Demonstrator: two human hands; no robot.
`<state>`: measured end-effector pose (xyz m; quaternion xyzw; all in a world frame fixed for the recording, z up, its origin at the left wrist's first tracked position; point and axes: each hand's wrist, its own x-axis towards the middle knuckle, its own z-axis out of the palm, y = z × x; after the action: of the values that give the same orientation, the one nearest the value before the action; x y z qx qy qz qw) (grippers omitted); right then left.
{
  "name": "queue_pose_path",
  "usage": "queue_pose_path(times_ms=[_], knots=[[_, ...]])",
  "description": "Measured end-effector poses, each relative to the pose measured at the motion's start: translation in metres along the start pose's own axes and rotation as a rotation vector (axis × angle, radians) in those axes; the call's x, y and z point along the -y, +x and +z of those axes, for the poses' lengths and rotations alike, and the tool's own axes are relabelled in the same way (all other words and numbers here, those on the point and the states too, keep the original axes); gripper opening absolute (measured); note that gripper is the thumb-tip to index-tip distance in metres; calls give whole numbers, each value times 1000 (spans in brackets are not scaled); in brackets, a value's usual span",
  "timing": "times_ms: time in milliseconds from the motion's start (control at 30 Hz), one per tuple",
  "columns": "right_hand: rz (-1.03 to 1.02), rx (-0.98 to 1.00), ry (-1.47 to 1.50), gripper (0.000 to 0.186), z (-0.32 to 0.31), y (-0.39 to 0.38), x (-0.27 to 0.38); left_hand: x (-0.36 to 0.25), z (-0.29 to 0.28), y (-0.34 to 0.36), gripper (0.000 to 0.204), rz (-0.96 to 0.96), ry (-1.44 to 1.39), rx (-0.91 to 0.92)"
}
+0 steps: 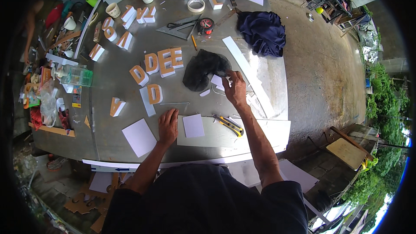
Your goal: Cutting out and assembling letters for a sign from foam board.
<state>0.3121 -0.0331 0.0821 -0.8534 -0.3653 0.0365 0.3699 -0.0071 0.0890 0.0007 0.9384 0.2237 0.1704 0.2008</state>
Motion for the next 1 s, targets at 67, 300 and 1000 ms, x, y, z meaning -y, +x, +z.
queue_pose_path(times_ms=[67, 300, 1000], knots=[[-93, -24, -38, 35, -1, 62, -23, -2, -1, 3, 41, -10, 29, 27], [-59, 50, -236, 57, 31, 260, -86, -5, -2, 8, 47, -91, 93, 131], [-201, 156, -288, 44, 98, 413, -131, -5, 2, 13, 45, -124, 113, 129]])
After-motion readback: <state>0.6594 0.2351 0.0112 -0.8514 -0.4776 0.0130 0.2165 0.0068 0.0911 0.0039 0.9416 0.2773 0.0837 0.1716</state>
